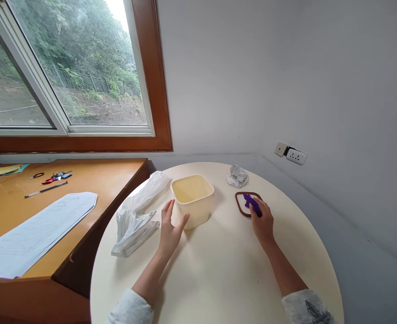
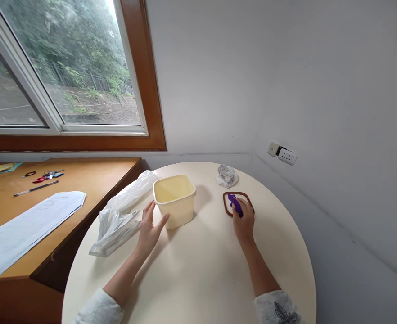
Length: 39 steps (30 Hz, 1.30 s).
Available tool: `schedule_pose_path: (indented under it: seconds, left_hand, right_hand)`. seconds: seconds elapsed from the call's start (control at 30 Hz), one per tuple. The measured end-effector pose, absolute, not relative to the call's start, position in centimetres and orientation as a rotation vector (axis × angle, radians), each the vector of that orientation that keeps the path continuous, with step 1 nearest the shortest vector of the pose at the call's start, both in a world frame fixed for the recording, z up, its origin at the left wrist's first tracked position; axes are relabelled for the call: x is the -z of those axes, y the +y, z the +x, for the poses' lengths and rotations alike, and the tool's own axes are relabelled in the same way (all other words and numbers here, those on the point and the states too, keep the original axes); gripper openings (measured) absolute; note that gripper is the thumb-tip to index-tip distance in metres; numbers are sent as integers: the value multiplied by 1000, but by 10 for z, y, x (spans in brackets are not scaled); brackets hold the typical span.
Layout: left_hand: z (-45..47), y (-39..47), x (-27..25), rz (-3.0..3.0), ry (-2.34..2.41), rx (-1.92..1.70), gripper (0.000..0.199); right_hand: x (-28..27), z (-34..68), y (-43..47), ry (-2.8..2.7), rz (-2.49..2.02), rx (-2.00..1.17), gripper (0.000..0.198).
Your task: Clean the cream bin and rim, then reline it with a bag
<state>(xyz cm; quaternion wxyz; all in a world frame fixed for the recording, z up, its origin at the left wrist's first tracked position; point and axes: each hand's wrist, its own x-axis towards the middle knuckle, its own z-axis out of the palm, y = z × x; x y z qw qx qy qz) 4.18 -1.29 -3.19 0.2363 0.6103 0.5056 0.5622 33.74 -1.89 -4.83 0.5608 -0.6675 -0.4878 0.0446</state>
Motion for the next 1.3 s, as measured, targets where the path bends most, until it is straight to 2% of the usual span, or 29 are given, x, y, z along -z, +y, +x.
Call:
schedule_pose_path:
  seconds: [0.1, 0.23, 0.47, 0.67, 0.9, 1.3]
  left_hand:
    - [42, -11, 35, 1642, 1452, -1585, 53]
    - [43, -11, 35, 1649, 1487, -1600, 46]
    - [46, -15, 29, 1646, 1524, -1654, 36]
    - [48, -21, 23, 1667, 1545, -1750, 19]
    - [55, -32, 23, 1745, 1388, -1666, 7]
    - [65, -38, 28, 1964, 1304, -1233, 23]
  right_hand:
    - [59, 348, -16, -1427, -1737, 101, 33]
    - [68, 343, -15, -1647, -1970, -28, 36]
    - [67, 329, -17, -1714, -1971, 67, 34]
    - [58, 323, -20, -1699, -1961, -7, 44]
    - [67, 332, -18, -1730, -2006, 71, 35]
    - [66, 331, -19, -1782, -2097, 126, 24]
